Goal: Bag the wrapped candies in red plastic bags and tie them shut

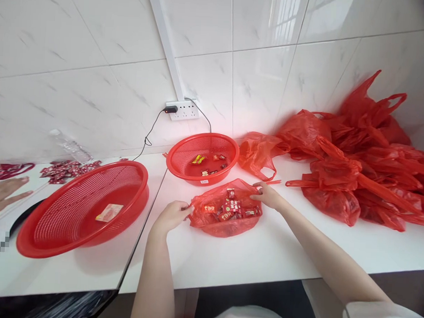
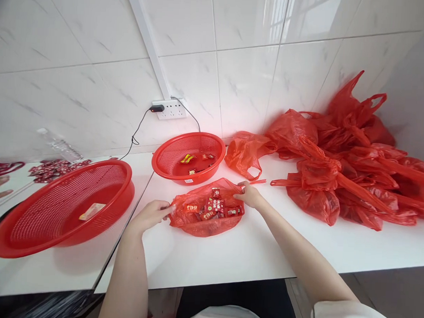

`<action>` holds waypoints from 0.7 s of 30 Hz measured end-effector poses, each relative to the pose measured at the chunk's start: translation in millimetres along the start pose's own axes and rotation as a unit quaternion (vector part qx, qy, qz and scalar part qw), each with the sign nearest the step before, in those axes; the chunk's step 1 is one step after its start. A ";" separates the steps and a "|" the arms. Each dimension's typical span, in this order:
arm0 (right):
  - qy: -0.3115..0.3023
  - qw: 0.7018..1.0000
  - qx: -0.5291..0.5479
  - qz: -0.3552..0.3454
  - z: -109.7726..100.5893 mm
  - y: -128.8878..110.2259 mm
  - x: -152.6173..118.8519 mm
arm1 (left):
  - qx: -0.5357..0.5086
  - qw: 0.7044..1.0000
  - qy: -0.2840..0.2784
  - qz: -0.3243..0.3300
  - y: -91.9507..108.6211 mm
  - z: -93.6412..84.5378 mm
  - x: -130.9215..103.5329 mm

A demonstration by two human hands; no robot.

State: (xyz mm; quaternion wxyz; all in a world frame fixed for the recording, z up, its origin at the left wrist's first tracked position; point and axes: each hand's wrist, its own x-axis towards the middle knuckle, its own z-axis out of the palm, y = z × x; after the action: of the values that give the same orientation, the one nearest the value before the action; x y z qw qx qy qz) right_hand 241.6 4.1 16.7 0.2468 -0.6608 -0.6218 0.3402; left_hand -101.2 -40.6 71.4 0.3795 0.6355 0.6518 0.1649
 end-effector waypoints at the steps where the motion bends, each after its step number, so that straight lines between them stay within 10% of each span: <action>1: -0.007 0.998 0.055 -0.019 -4.8 -2.6 0.0 | -0.025 0.999 0.037 0.022 5.0 -3.7 -3.2; 6: 0.116 0.916 0.357 -0.144 -41.0 -34.8 -2.3 | -0.316 0.898 0.234 0.196 39.3 -25.3 -11.9; 11: 0.184 0.826 0.468 -0.254 -59.6 -78.5 -10.4 | -0.413 0.806 0.219 0.363 83.2 -31.3 -9.2; 21: 0.070 0.810 0.451 -0.369 -31.2 -140.2 -33.8 | -0.169 0.942 -0.039 0.286 130.7 14.5 3.8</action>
State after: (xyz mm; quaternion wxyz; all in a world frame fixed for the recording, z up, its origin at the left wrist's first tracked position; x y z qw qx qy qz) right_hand 173.7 -11.6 146.7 0.6668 -0.2179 -0.5769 0.4184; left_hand 1.3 -22.8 152.0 0.4434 0.7279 0.3894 0.3491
